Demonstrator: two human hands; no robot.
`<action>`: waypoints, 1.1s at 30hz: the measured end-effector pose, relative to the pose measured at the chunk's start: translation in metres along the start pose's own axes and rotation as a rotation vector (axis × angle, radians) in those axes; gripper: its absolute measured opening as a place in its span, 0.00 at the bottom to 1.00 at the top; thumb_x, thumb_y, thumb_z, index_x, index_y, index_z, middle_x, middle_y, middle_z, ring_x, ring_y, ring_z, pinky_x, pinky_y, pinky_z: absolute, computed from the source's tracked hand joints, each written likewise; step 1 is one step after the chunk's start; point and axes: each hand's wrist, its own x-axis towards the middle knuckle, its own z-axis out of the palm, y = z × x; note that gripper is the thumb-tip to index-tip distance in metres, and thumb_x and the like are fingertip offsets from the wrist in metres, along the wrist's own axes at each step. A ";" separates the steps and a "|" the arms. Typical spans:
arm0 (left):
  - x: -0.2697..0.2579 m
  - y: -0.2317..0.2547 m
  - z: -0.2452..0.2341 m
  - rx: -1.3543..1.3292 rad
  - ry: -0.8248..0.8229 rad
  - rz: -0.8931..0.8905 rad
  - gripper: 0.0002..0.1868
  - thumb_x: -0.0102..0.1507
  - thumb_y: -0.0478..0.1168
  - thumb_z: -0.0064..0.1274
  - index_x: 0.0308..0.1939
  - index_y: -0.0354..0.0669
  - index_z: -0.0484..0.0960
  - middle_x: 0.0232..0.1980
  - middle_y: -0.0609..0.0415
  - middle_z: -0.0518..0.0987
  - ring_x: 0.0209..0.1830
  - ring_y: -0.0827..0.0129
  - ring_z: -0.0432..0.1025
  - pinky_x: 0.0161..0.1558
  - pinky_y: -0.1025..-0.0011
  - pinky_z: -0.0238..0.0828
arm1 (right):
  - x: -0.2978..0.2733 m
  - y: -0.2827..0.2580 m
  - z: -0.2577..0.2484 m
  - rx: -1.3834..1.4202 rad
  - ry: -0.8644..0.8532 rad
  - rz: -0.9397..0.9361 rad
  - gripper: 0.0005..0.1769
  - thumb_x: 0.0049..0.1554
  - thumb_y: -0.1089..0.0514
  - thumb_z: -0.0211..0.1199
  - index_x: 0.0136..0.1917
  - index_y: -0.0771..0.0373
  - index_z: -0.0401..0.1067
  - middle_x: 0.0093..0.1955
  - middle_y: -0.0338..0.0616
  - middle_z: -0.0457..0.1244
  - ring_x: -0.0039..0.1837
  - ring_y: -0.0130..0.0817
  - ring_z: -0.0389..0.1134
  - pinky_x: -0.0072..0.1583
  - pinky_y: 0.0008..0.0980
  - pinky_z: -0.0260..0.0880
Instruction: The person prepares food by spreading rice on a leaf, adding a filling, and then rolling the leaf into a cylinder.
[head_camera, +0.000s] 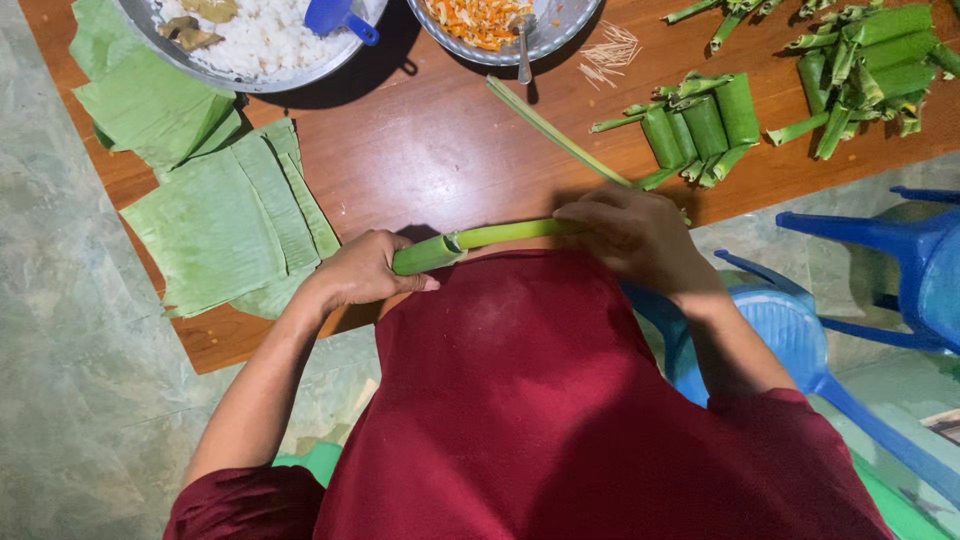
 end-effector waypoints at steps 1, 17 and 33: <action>0.001 0.000 0.000 0.002 -0.003 -0.003 0.25 0.53 0.56 0.68 0.45 0.43 0.89 0.38 0.46 0.87 0.40 0.61 0.81 0.48 0.65 0.74 | 0.001 0.001 0.002 -0.008 0.003 -0.016 0.16 0.54 0.62 0.70 0.57 0.56 0.77 0.52 0.44 0.70 0.52 0.46 0.72 0.50 0.41 0.72; 0.014 0.025 0.012 0.139 0.032 -0.020 0.24 0.55 0.56 0.66 0.46 0.44 0.86 0.39 0.45 0.86 0.41 0.54 0.80 0.45 0.60 0.73 | 0.001 -0.027 0.013 -0.270 -0.076 -0.040 0.12 0.57 0.62 0.64 0.55 0.54 0.77 0.44 0.44 0.68 0.43 0.44 0.71 0.40 0.42 0.70; 0.020 0.011 0.007 -0.021 0.031 0.019 0.21 0.55 0.51 0.67 0.50 0.51 0.87 0.45 0.51 0.88 0.47 0.61 0.81 0.52 0.66 0.73 | 0.009 -0.011 0.037 -0.224 -0.058 -0.046 0.10 0.58 0.55 0.66 0.52 0.58 0.75 0.44 0.44 0.66 0.41 0.48 0.70 0.42 0.44 0.69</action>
